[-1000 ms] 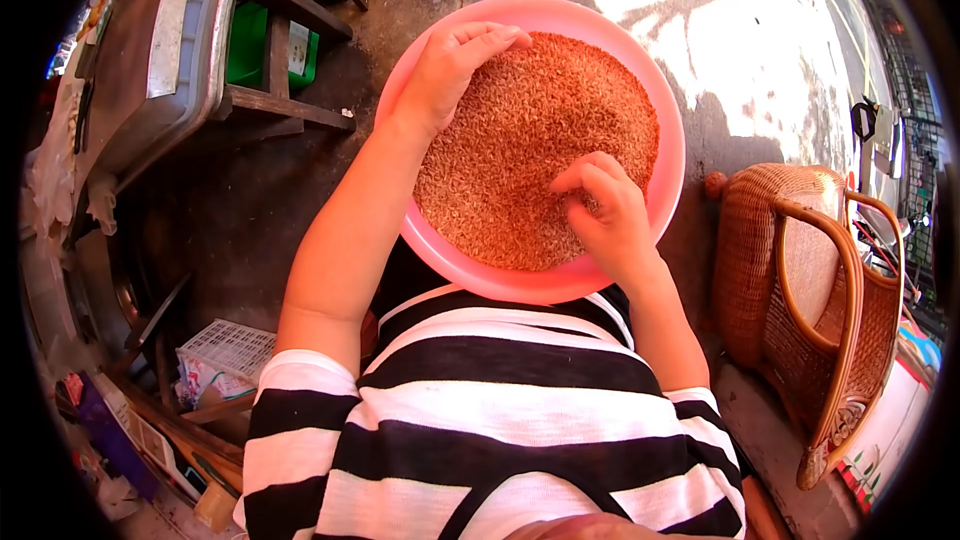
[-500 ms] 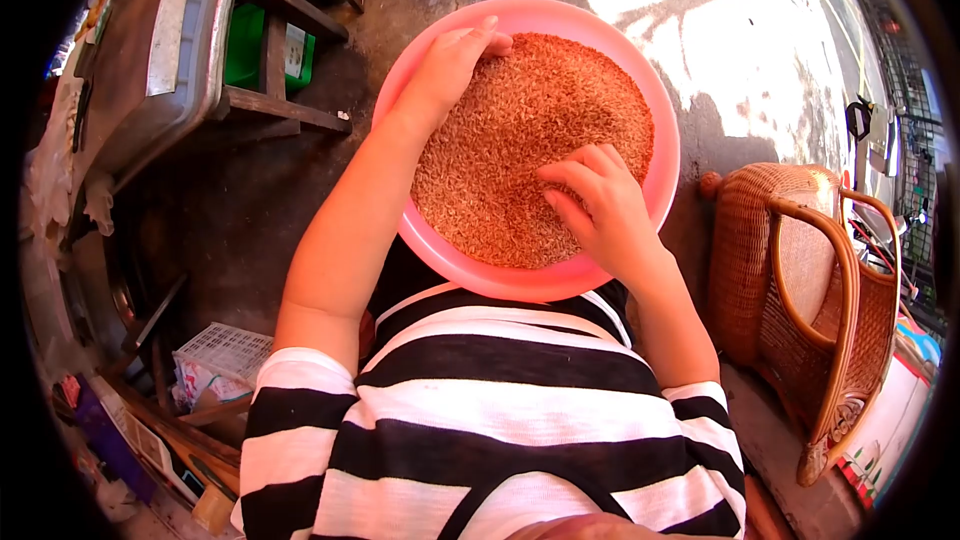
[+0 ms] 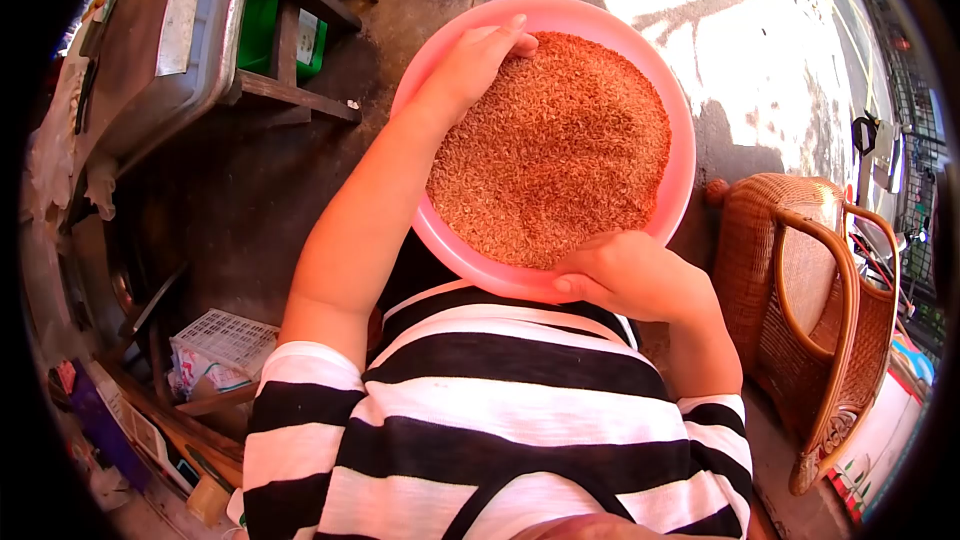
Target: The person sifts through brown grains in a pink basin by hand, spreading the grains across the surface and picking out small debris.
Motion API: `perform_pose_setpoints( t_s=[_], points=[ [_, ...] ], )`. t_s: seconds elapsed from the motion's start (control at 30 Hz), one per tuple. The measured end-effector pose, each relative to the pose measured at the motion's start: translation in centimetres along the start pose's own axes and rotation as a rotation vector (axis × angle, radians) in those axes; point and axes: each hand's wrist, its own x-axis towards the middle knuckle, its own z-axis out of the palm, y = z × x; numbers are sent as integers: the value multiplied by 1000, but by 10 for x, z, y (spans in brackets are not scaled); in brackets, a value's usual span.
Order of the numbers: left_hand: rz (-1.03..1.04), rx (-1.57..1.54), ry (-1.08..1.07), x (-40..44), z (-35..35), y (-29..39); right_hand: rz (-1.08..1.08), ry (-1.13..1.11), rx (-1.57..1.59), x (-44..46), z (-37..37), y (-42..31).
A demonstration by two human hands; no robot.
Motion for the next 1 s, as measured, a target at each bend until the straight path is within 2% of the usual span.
perform_pose_setpoints(
  t_s=[0.1, 0.13, 0.33, 0.43, 0.57, 0.67, 0.77, 0.87, 0.93, 1.0],
  points=[
    [4, 46, -26, 4, 0, -4, -152, 183, 96, 9, 29, 15],
    [0, 63, -31, 3, 1, -1, -141, 206, 110, 15, 37, 15],
    [-52, 105, -72, 1, 3, 5, -92, 95, 49, 58, 38, 1],
    [-88, 100, -50, -1, 1, 8, -70, 173, 154, 58, 28, -4],
    [-105, 25, -63, -5, 0, 13, -130, 471, 322, 46, 13, 4],
    [-118, 6, -45, -5, 2, 13, -173, 599, 418, 32, -1, 9],
    [-22, 67, -18, -4, 0, 6, -217, 653, 481, 16, -11, 18],
    [213, 501, -2, -29, 10, 39, -189, 679, 567, 6, -8, 29],
    [543, 883, -84, -56, 17, 79, -164, 721, 645, 6, 3, 35],
    [727, 1109, -234, -89, 26, 120, -162, 756, 678, 12, 17, 39]
  ],
)
